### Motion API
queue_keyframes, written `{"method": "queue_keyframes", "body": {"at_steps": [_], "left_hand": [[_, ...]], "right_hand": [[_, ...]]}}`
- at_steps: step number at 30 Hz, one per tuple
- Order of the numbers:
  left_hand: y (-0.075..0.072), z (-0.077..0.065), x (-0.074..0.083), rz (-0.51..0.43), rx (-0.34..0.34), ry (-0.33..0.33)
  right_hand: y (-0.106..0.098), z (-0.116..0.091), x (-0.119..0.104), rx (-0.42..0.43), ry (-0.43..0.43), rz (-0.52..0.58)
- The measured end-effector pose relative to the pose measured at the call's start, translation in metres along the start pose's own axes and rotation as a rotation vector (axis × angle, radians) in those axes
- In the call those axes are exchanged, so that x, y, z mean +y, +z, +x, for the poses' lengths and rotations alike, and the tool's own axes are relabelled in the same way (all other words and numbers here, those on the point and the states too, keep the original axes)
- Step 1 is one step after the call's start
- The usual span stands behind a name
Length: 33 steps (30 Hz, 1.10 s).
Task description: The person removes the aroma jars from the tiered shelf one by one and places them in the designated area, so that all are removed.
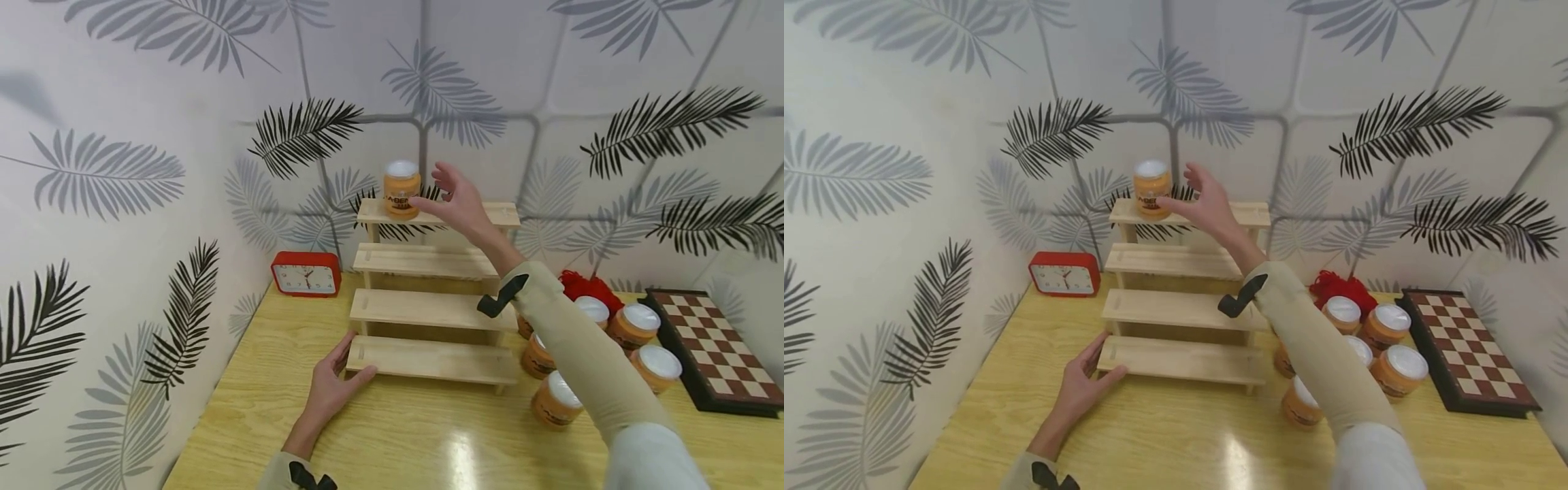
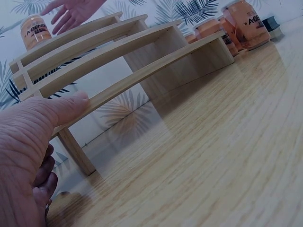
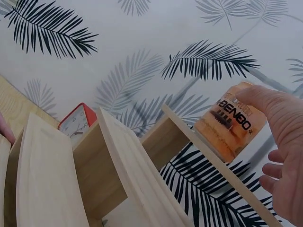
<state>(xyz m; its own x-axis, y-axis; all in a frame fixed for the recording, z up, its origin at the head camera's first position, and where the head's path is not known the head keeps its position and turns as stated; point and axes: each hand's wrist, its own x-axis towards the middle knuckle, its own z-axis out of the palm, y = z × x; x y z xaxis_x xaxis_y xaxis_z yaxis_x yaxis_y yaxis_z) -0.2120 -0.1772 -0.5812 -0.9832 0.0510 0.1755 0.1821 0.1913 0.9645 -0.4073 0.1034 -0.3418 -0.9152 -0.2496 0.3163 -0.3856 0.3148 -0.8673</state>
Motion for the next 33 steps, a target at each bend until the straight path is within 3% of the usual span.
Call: {"method": "queue_keyframes", "body": {"at_steps": [8,21,33], "left_hand": [[0.000,-0.001,0.003,0.003,-0.001,0.000],[0.001,-0.001,0.001,-0.016,-0.007,0.024],[0.000,-0.002,0.001,-0.003,-0.001,0.016]], "right_hand": [[0.018,0.007,-0.004,-0.029,-0.047,0.047],[0.034,0.012,-0.006,0.018,-0.140,0.073],[0.044,0.012,-0.008,0.095,-0.105,0.031]]}}
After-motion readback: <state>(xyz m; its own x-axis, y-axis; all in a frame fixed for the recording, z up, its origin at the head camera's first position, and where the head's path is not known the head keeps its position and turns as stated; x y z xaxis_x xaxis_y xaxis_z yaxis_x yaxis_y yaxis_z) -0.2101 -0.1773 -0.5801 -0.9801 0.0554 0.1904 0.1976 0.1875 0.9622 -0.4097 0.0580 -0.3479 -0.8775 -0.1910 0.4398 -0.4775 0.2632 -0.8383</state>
